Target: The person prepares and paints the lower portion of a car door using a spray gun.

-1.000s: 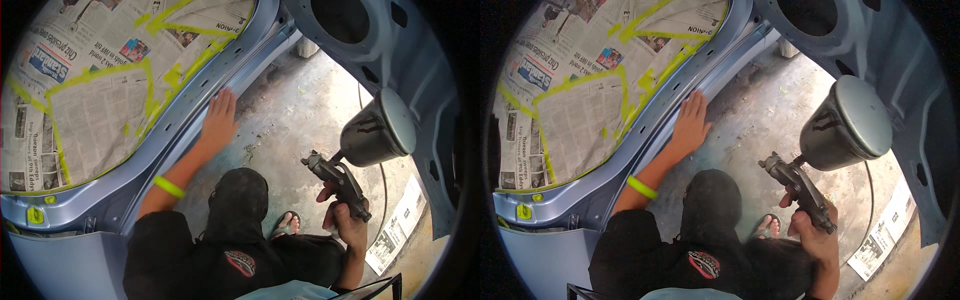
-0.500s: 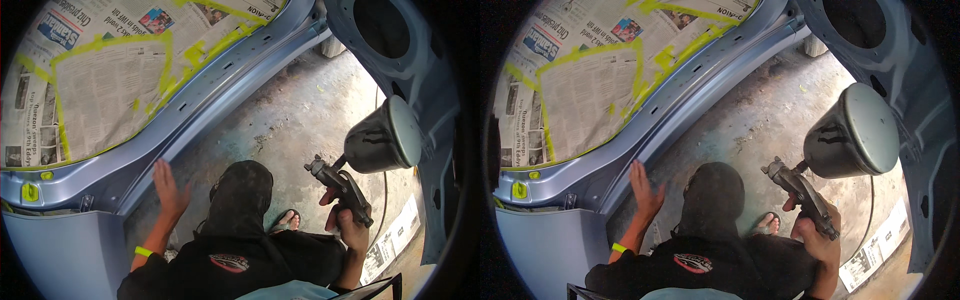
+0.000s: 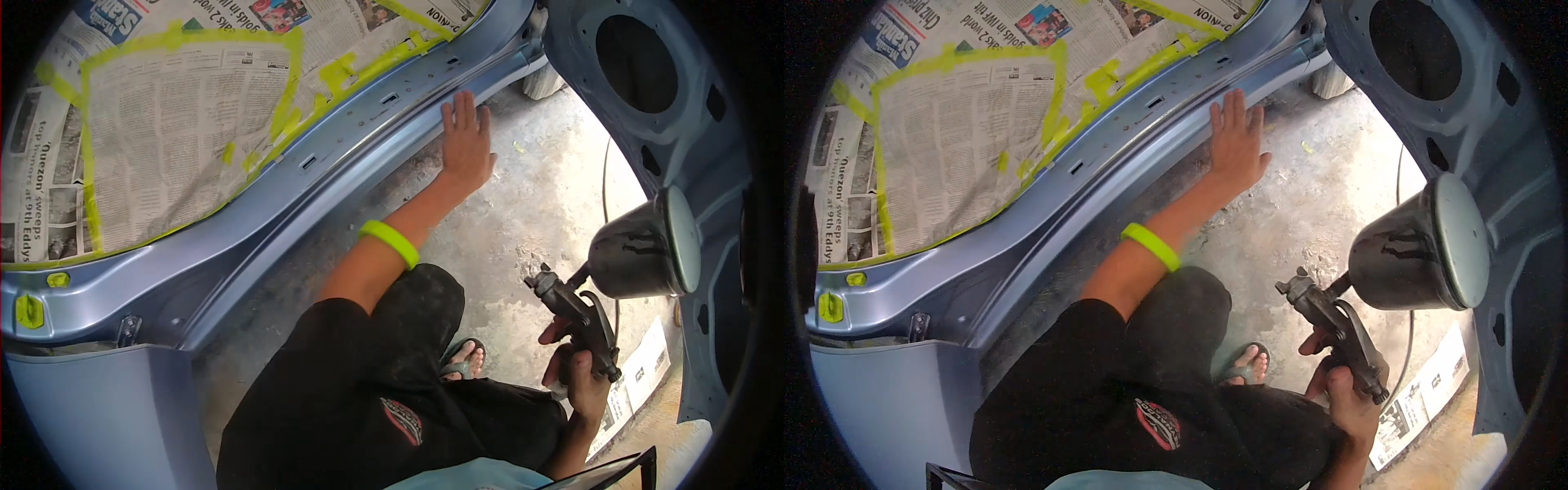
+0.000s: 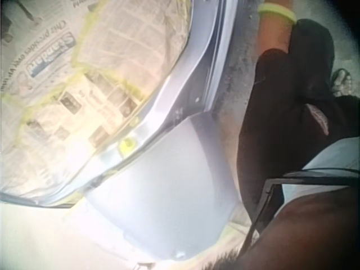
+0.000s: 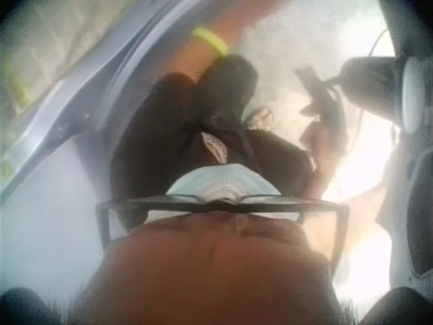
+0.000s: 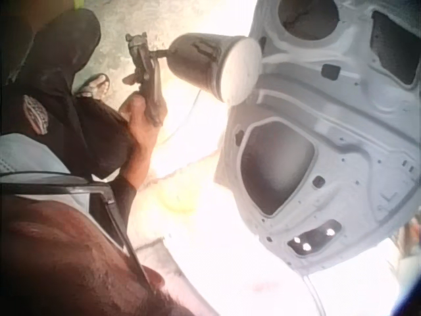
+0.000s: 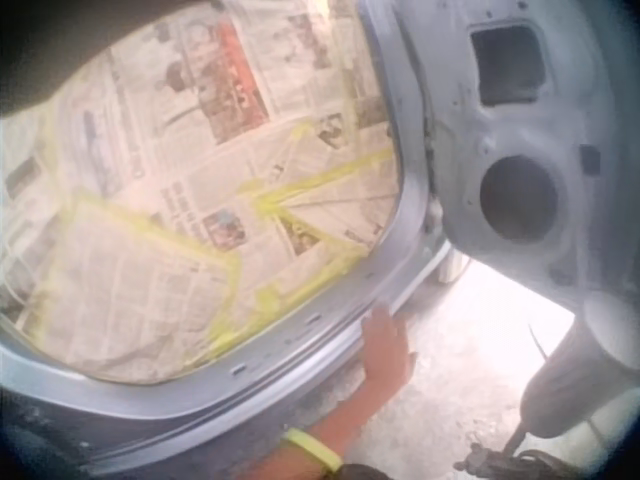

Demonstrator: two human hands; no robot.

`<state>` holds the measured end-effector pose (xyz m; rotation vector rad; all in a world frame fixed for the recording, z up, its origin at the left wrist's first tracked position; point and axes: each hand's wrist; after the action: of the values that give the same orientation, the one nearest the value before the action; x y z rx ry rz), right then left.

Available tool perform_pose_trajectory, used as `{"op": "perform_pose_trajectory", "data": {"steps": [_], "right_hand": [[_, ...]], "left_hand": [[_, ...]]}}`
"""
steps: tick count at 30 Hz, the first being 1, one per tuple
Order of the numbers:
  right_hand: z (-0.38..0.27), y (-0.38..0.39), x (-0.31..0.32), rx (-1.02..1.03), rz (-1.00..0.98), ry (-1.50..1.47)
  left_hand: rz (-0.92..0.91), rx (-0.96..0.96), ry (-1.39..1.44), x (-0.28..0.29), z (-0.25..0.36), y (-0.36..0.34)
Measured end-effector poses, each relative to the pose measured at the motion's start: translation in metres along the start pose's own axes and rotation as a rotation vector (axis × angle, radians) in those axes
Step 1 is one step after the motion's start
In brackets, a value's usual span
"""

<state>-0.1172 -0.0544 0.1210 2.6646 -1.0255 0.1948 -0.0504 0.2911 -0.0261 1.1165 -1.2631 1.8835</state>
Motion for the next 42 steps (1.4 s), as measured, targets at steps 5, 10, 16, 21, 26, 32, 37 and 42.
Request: {"op": "perform_pose_trajectory", "data": {"steps": [5, 10, 16, 21, 26, 32, 37, 42], "right_hand": [[0.002, 0.011, 0.007, 0.105, 0.131, -0.043], [-0.026, -0.005, 0.031, 0.046, 0.168, 0.129], [-0.036, -0.021, 0.021, 0.063, 0.247, -0.100], [-0.037, -0.026, 0.017, 0.026, 0.244, -0.134], [-0.033, -0.033, 0.012, 0.065, 0.267, -0.073], [-0.037, -0.041, 0.010, 0.055, 0.235, -0.001], [-0.041, -0.050, 0.006, 0.072, 0.197, 0.052], [-0.049, -0.052, 0.001, 0.001, 0.280, -0.020]], "left_hand": [[-0.555, 0.091, 0.616, 0.032, 0.047, 0.001], [-0.844, -0.267, 0.941, 0.125, 0.119, 0.092], [-0.830, -0.042, 1.756, 0.120, 0.171, 0.135], [-0.816, 0.125, 2.050, 0.104, 0.176, 0.151], [-0.657, 0.031, 1.898, 0.098, 0.177, 0.148], [-0.547, 0.031, 1.852, 0.101, 0.174, 0.145], [-0.490, 0.055, 1.866, 0.099, 0.170, 0.144], [-0.623, 0.182, 2.004, 0.095, 0.172, 0.148]]}}
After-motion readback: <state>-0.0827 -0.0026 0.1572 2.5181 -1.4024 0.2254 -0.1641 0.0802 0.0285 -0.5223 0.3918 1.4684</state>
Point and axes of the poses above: each hand's wrist, its own y-axis away from the middle knuckle, its own x-axis out of the back of the hand, z = x × y, and after that the axes turned 7 degrees about y, right-handed
